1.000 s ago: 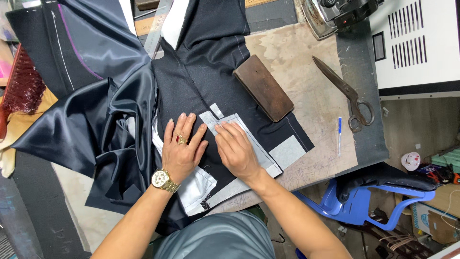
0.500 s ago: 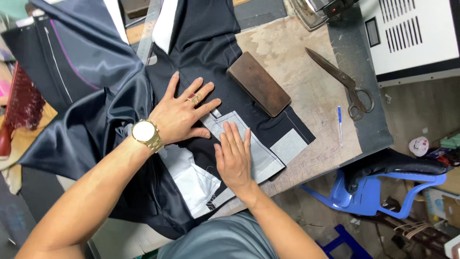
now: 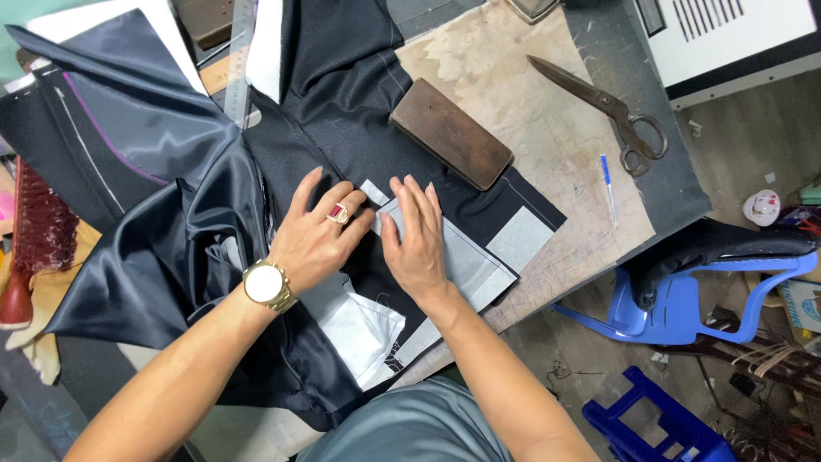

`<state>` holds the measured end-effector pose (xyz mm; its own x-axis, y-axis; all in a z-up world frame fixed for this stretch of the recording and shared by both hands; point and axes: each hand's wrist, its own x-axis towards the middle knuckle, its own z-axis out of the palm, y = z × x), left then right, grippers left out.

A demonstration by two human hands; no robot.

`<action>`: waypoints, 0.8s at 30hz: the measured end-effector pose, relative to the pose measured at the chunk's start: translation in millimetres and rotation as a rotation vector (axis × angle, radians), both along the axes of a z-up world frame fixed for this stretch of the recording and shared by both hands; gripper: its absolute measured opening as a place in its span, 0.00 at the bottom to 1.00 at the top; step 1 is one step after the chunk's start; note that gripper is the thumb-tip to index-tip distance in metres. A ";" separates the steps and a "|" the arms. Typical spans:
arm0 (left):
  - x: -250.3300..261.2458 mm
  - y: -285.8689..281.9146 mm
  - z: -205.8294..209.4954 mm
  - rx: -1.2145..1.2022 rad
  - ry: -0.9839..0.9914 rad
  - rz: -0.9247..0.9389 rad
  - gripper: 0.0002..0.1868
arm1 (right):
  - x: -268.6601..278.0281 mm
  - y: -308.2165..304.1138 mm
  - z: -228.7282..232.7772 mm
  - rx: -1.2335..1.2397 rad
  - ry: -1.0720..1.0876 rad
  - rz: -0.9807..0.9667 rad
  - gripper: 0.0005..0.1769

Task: The person irons a piece of dark fabric at a workstation, placing small white adhesive strips onto the material and pressing them with an iron. They also use a small wooden block to press down on the fabric and adhesive after ironing.

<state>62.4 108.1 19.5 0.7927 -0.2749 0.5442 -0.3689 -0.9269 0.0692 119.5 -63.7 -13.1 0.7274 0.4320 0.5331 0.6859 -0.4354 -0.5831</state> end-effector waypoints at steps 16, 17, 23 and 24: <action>-39.4 -35.8 -16.0 -0.214 -0.031 0.141 0.12 | 4.9 -8.8 -4.1 -0.219 0.000 0.047 0.24; -40.4 -34.3 -18.5 -0.218 -0.028 0.140 0.13 | 5.3 -7.5 -3.5 -0.212 -0.035 0.042 0.23; -40.1 -39.3 -17.6 -0.211 -0.014 0.163 0.14 | 7.0 -4.2 7.4 -0.151 -0.167 0.014 0.18; -40.9 -40.8 -15.9 -0.203 -0.015 0.177 0.14 | 5.3 -3.7 9.9 -0.110 -0.200 0.004 0.16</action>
